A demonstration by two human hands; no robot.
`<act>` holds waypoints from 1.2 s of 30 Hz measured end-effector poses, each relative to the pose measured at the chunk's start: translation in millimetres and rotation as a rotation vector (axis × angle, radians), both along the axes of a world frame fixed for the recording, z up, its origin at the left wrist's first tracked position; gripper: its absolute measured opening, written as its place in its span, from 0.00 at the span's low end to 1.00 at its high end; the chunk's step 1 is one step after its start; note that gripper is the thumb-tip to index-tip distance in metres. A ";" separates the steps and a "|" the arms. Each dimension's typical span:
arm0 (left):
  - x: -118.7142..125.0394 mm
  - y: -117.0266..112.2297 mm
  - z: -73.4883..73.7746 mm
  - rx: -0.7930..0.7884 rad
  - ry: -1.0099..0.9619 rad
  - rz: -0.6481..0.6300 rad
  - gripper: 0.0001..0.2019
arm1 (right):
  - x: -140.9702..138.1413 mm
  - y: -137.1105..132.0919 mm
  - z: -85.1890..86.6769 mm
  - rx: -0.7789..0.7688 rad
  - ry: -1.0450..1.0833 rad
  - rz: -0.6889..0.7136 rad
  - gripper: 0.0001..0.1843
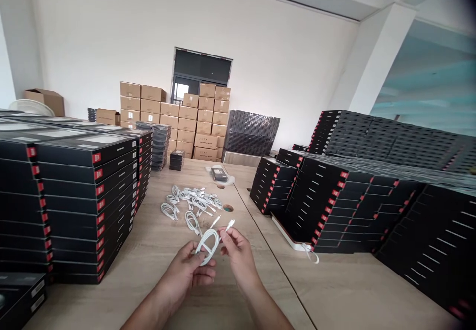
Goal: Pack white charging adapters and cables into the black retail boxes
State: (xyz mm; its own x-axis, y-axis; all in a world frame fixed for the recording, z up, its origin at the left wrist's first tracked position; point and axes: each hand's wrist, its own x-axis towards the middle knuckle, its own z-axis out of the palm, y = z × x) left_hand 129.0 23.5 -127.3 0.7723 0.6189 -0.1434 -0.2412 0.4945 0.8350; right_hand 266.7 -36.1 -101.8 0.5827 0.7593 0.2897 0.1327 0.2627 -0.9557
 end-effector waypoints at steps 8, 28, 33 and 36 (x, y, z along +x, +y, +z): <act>-4.8 0.4 0.1 -0.160 -0.073 -0.205 0.14 | 7.3 3.3 -10.1 -0.051 -0.048 0.027 0.22; -20.9 12.4 4.6 1.135 0.381 0.154 0.02 | 24.2 -15.4 14.1 -0.120 -1.389 -0.216 0.13; -27.2 13.2 1.2 1.083 0.448 0.082 0.02 | 8.9 -13.1 13.7 -0.182 -1.392 -0.102 0.14; -32.4 12.7 4.9 0.926 0.359 -0.107 0.08 | 9.1 -15.9 16.4 -0.171 -1.188 0.021 0.13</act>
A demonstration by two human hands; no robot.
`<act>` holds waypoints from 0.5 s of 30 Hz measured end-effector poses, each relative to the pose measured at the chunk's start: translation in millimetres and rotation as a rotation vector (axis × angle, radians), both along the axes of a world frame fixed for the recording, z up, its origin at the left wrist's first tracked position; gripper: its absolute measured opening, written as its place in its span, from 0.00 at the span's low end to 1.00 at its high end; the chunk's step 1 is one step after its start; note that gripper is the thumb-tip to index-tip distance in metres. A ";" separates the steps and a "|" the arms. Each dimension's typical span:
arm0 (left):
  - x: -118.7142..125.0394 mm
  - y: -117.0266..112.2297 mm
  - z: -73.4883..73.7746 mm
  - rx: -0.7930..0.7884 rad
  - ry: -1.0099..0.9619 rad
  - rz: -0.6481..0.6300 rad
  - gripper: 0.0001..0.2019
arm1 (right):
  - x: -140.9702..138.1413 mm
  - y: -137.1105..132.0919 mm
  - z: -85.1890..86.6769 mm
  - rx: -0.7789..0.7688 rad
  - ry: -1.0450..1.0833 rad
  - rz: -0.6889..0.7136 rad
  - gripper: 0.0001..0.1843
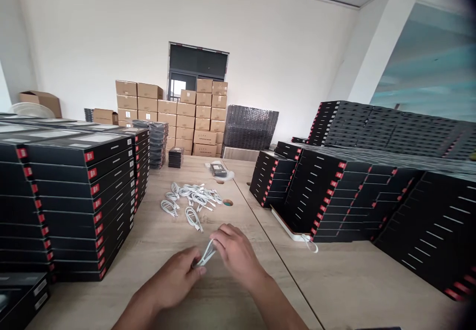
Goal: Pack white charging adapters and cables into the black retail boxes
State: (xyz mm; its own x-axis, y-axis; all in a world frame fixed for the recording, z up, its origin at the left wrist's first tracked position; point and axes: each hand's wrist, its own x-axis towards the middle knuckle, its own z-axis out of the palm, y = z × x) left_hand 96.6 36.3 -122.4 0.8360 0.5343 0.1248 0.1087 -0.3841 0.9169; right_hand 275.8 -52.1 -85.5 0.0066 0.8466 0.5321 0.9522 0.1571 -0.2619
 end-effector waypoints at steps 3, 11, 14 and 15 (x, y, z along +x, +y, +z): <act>-3.7 -3.1 7.4 -0.464 -0.004 -0.253 0.14 | 11.2 -9.7 6.4 -0.258 0.460 0.147 0.09; 4.9 -10.2 2.3 -1.181 -0.031 -0.486 0.13 | 15.4 -18.8 -1.8 -0.588 1.447 0.400 0.18; 7.8 -6.4 -3.1 -1.237 -0.072 -0.440 0.14 | 0.3 -11.2 -8.7 -0.469 1.593 0.413 0.17; 8.1 -5.4 -3.6 -1.236 -0.077 -0.431 0.14 | -4.2 -9.2 -9.5 -0.436 1.604 0.415 0.16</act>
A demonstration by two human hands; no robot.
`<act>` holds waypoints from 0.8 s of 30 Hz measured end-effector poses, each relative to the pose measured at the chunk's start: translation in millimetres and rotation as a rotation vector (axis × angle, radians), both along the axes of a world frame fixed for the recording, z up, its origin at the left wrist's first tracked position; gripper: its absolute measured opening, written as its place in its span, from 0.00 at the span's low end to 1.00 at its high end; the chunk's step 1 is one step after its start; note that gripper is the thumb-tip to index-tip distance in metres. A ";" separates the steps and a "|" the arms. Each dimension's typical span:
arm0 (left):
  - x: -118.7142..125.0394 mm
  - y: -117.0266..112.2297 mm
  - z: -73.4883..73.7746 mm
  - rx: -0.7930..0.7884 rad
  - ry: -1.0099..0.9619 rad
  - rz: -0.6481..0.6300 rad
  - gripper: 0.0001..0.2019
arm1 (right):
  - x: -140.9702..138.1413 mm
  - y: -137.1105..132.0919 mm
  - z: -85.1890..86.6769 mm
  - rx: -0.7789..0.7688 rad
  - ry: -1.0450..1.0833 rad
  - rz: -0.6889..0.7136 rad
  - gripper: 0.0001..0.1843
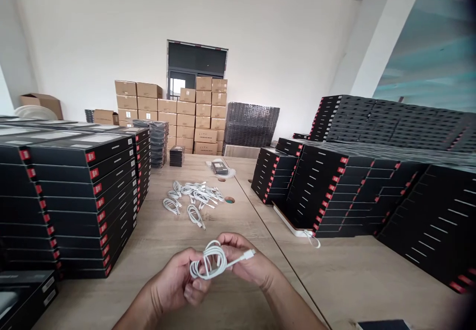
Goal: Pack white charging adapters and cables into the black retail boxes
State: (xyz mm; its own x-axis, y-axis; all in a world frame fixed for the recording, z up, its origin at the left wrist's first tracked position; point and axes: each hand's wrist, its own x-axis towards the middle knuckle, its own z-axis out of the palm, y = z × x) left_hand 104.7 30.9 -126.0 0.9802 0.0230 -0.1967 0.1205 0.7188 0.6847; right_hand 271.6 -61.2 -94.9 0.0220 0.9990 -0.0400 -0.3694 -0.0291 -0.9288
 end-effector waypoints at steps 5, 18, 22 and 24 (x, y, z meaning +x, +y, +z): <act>0.6 -0.3 2.7 -0.006 -0.010 0.058 0.14 | -11.3 4.5 1.0 0.068 0.019 -0.085 0.16; 12.7 -12.7 6.8 0.266 -0.083 0.425 0.22 | -0.6 12.4 -8.1 0.194 -0.421 -0.145 0.15; 19.0 -10.6 5.0 0.516 -0.097 0.582 0.22 | -0.4 14.4 -9.8 0.216 -0.330 -0.166 0.18; 20.5 -6.2 2.4 0.612 -0.077 0.617 0.22 | -0.6 14.5 -9.5 0.220 -0.307 -0.140 0.18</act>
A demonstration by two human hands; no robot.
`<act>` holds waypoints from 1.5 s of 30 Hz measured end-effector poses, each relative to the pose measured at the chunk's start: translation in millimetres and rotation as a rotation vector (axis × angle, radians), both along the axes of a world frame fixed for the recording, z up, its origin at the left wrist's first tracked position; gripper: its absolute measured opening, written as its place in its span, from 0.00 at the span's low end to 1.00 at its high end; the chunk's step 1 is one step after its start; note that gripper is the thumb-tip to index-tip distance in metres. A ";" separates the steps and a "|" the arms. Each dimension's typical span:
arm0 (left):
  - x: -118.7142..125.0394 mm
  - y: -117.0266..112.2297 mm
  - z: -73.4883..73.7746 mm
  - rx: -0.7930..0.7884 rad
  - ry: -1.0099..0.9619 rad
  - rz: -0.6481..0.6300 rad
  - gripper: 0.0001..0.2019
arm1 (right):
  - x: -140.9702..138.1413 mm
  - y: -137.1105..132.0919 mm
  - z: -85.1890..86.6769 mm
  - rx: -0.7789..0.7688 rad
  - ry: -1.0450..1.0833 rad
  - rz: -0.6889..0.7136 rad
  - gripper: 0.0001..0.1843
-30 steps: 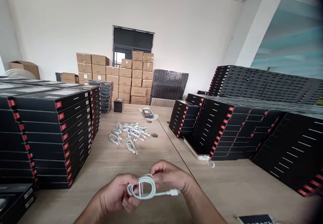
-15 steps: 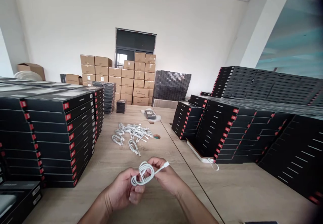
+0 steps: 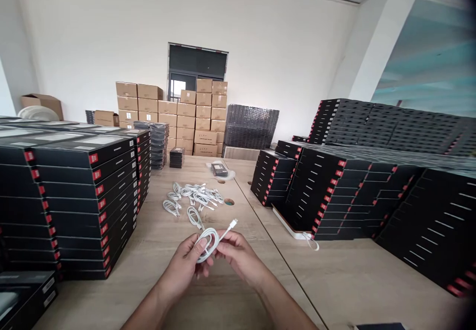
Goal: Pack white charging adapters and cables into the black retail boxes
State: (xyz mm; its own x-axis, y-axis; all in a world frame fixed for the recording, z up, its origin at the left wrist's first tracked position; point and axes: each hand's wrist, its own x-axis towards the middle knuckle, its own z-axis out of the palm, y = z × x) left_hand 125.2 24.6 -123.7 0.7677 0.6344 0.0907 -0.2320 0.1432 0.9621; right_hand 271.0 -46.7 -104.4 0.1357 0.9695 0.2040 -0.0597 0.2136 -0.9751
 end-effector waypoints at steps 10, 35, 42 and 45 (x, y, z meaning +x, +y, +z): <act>-6.9 9.4 2.1 0.217 0.099 0.073 0.16 | -10.7 6.2 0.4 -0.028 -0.078 -0.192 0.24; -1.9 6.3 -2.3 0.029 0.229 0.069 0.12 | -16.0 -1.0 4.1 0.117 -0.948 -0.501 0.19; -1.4 6.2 -4.7 -0.026 0.257 0.043 0.11 | -20.4 3.2 6.8 0.227 -0.332 -0.446 0.08; -0.1 6.5 -5.0 -0.051 0.238 0.043 0.12 | -20.4 8.7 6.0 0.186 0.099 -0.488 0.15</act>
